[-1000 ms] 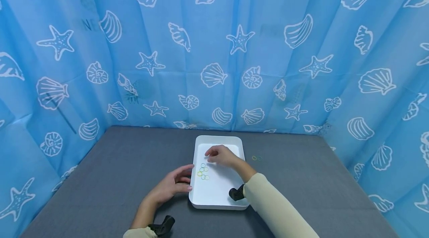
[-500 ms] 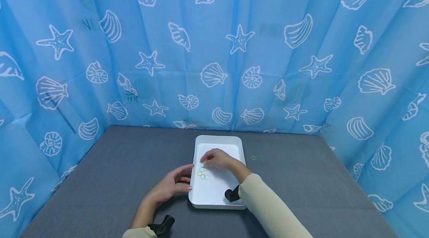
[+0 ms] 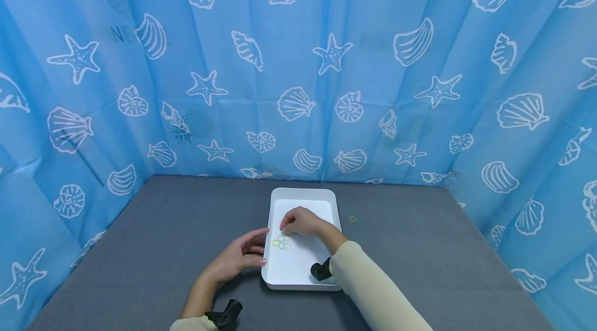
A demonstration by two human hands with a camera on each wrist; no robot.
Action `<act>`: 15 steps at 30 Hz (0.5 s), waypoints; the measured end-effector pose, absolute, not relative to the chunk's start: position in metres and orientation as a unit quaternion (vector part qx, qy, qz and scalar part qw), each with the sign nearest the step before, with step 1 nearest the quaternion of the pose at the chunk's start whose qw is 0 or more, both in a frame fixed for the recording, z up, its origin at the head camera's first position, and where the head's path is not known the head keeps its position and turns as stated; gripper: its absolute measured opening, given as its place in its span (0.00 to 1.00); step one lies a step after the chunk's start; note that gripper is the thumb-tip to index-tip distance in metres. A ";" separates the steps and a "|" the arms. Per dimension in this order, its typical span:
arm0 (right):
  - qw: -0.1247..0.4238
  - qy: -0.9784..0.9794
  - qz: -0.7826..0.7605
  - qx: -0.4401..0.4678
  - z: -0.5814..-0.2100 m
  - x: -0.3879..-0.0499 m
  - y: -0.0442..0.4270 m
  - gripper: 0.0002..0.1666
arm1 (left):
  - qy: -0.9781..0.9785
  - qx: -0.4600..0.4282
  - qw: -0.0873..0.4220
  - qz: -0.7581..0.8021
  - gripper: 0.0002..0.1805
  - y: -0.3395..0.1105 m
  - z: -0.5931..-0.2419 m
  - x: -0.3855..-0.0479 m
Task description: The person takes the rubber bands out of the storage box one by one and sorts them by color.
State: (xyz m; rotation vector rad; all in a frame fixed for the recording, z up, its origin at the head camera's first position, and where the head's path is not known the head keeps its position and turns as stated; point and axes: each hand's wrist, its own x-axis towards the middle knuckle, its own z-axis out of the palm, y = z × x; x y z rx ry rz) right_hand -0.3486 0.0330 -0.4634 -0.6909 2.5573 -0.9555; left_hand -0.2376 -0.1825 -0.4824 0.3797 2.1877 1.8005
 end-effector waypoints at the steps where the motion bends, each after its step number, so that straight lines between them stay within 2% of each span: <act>1: 0.161 0.898 -0.333 -0.240 -0.463 -0.348 0.033 0.04 | 0.757 0.132 0.141 0.624 0.39 -0.183 -0.482 -0.237; 15: 0.142 0.916 -0.307 -0.217 -0.465 -0.346 0.030 0.07 | 0.755 0.134 0.144 0.626 0.38 -0.184 -0.483 -0.237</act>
